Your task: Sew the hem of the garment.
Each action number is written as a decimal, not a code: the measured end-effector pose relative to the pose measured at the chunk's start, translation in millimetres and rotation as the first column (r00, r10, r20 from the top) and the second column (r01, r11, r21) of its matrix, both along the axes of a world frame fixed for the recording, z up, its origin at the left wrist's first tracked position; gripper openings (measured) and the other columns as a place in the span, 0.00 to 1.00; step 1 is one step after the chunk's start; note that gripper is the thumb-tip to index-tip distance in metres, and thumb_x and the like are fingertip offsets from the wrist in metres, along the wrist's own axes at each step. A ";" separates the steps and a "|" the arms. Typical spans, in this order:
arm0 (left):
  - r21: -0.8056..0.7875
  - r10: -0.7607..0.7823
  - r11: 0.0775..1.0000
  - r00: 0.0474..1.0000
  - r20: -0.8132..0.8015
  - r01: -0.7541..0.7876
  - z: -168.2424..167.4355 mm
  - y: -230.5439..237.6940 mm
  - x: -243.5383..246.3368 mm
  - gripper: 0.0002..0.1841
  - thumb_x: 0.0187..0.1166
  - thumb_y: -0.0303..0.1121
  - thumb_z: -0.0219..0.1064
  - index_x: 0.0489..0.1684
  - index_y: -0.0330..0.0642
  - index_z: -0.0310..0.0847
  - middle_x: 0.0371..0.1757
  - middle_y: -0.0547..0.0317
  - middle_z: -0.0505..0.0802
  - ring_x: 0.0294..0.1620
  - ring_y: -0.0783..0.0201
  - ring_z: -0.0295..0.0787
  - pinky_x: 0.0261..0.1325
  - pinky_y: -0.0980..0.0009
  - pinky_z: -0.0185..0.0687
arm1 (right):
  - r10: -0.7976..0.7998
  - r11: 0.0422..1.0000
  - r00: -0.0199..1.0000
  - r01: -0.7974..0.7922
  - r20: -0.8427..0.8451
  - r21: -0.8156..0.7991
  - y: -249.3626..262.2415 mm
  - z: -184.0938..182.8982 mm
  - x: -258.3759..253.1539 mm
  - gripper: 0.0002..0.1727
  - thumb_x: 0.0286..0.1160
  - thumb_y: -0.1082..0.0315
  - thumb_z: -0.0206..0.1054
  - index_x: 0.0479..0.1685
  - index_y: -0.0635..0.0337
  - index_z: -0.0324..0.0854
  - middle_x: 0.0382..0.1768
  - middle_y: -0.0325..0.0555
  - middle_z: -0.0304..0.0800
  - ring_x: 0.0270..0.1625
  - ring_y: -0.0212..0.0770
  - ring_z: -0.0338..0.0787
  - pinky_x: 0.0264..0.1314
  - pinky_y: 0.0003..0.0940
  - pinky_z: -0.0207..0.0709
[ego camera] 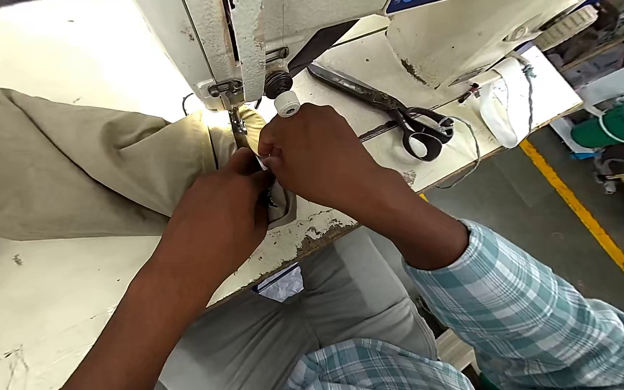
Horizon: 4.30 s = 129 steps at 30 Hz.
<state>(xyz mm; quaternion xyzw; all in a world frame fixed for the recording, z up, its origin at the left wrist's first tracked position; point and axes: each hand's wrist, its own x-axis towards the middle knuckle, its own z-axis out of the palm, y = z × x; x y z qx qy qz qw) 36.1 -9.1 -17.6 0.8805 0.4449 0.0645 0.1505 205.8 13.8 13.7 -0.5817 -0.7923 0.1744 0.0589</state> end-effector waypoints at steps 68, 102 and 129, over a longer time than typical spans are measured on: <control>-0.026 0.001 1.000 0.998 -0.058 -0.003 3.7 2.8 -0.1 0.16 0.76 0.29 0.62 0.56 0.48 0.93 0.65 0.55 0.88 0.45 0.54 0.92 0.38 0.49 0.88 | -0.111 0.977 0.939 0.162 -0.326 0.135 -6.5 -42.3 20.2 0.16 0.88 0.58 0.60 0.39 0.54 0.91 0.36 0.44 0.90 0.38 0.45 0.90 0.36 0.48 0.81; 0.079 -0.195 0.978 0.981 0.019 0.193 -0.2 37.4 -18.1 0.21 0.78 0.42 0.52 0.46 0.49 0.95 0.56 0.59 0.94 0.64 0.56 0.88 0.72 0.33 0.60 | 0.153 0.947 0.988 -0.151 0.018 0.282 18.1 -50.1 18.8 0.15 0.85 0.68 0.59 0.59 0.55 0.90 0.57 0.54 0.87 0.34 0.50 0.89 0.26 0.42 0.77; 0.278 -0.200 0.923 0.948 -0.247 0.267 16.9 56.2 -48.9 0.37 0.82 0.69 0.52 0.56 0.42 0.90 0.55 0.48 0.93 0.54 0.42 0.90 0.56 0.41 0.83 | 0.375 0.917 0.811 -0.253 -0.448 0.310 0.5 -84.2 46.2 0.32 0.52 0.67 0.71 0.66 0.65 0.84 0.55 0.49 0.90 0.55 0.43 0.90 0.54 0.40 0.85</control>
